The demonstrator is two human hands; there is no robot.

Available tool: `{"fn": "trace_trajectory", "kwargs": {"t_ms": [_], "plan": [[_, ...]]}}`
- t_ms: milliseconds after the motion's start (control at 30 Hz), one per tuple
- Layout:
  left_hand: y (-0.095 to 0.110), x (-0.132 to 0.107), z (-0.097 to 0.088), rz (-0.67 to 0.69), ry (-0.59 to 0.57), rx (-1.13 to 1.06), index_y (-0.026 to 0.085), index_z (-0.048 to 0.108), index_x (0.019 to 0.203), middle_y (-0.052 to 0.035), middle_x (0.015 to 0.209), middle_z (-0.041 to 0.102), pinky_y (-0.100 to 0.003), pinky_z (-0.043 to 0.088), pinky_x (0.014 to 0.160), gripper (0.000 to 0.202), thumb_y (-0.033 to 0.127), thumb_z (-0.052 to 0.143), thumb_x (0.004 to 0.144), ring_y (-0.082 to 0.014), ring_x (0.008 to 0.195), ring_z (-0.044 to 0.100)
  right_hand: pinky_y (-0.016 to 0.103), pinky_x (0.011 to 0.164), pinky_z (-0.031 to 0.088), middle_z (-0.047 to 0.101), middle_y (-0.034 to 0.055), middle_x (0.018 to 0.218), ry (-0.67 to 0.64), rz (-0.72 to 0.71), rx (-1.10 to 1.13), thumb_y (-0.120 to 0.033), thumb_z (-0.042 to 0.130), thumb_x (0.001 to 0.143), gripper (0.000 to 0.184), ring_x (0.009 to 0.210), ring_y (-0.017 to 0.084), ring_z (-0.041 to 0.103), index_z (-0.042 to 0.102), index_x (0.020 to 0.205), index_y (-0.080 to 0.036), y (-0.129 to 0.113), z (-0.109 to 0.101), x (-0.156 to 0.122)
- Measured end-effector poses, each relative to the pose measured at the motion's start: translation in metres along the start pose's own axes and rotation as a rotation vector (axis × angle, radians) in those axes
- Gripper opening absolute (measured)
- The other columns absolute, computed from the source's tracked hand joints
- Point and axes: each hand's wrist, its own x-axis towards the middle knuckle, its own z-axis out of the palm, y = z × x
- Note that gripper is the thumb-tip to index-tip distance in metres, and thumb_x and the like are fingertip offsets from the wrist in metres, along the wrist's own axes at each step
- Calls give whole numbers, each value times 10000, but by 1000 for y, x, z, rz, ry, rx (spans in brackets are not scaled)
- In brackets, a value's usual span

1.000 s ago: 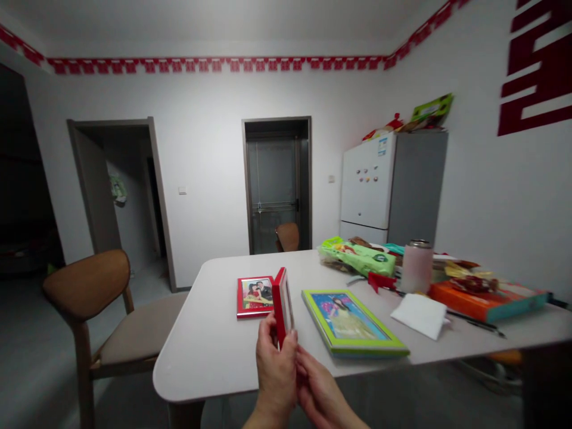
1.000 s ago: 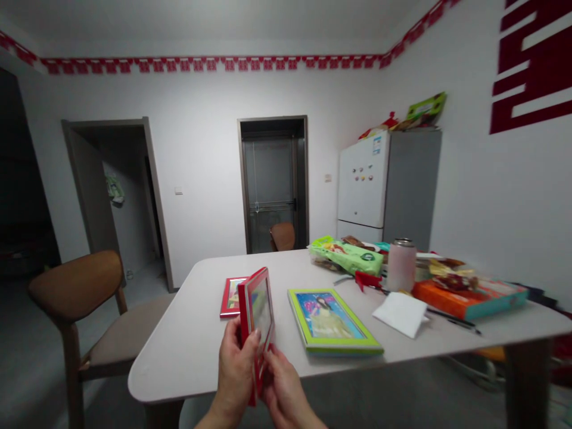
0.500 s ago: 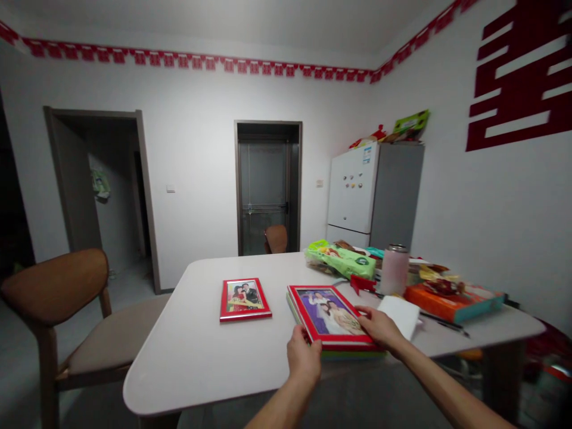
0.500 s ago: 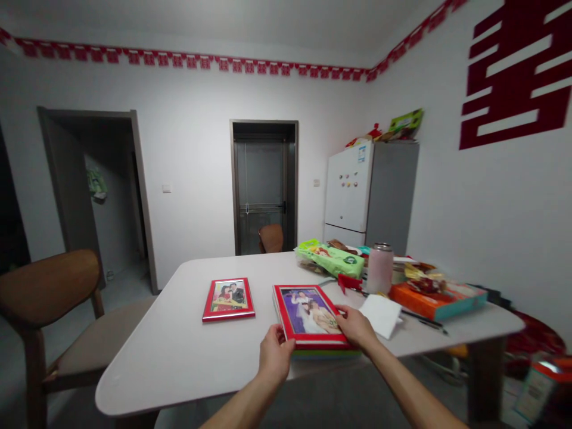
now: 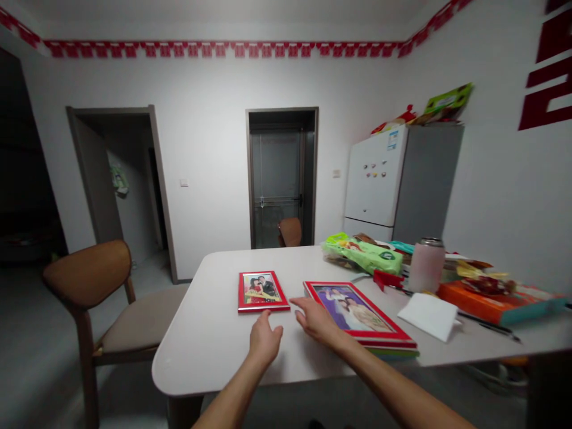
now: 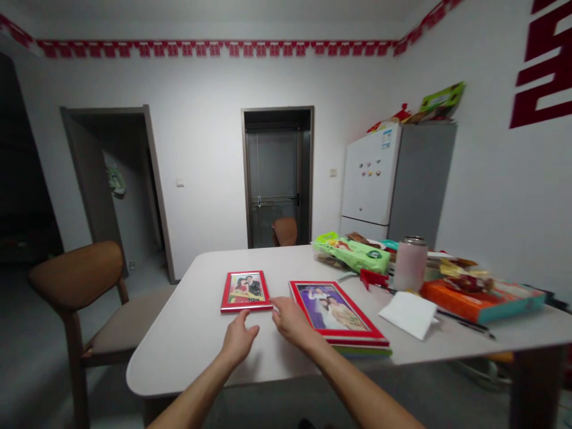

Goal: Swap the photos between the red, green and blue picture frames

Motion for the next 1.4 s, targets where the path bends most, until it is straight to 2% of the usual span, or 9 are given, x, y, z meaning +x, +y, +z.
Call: {"fn": "trace_trajectory", "kwargs": {"t_ms": [133,333,500,600,800,967,1100,1233,1400], "plan": [[-24,-6,-15,36,-5,102,88,448,1102,-109,1127,517,-236,309,882,438,164,504,674,-182,1033,468,297,895,284,486,73,1185,-75,-107,18,-153,424,657,482,1084,180,406,464,1137,-181,-47,50,30],[-42,-11,-15,77,-26,200,43,420,1138,-134,1209,442,-241,259,945,496,144,505,659,-181,1119,386,427,878,241,438,123,1215,-116,-39,-14,-159,419,625,507,1111,259,348,460,1131,-154,-42,75,44],[-45,-23,-16,176,-32,255,82,375,1189,-124,1308,309,-331,134,1011,583,138,531,631,-202,1211,233,372,926,217,468,75,1179,-117,-85,12,-132,396,599,525,1096,210,363,485,1113,-188,-40,67,4],[-46,-37,-12,312,-71,321,117,375,1188,-123,1313,301,-415,104,1011,620,236,589,619,-234,1216,217,373,934,251,517,89,1102,-99,-146,142,-104,378,565,514,1056,205,414,543,1048,-168,-40,55,-30],[-37,-58,3,546,-72,424,156,427,1102,-90,1148,487,-438,283,932,595,394,638,598,-260,1069,411,365,937,317,514,95,1116,-120,-205,411,-134,395,622,453,1083,199,427,559,1039,-196,-32,28,-83],[-21,-63,7,630,16,597,186,518,838,-26,841,578,-332,444,688,132,265,539,733,-202,798,524,389,941,321,491,103,1158,114,70,568,-273,458,656,389,1098,229,422,572,1020,-197,-23,28,-96],[-8,-66,-2,723,-14,612,185,512,827,-26,823,572,-321,447,659,142,301,531,747,-203,788,519,388,935,332,494,104,1166,323,257,729,-365,459,672,423,1097,234,425,556,1041,-183,-20,29,-89],[14,-62,-30,633,104,480,193,511,835,-23,848,568,-315,447,680,129,246,553,726,-200,816,518,378,935,334,495,97,1176,378,273,886,-403,399,730,454,1088,216,439,497,1111,-176,-32,20,-74],[27,-53,-62,378,304,-48,206,462,983,-11,827,575,-265,454,660,218,213,469,766,-147,744,555,386,939,334,460,97,1209,167,7,825,-379,427,733,464,1091,197,434,447,1156,-190,-71,22,-54]]}}
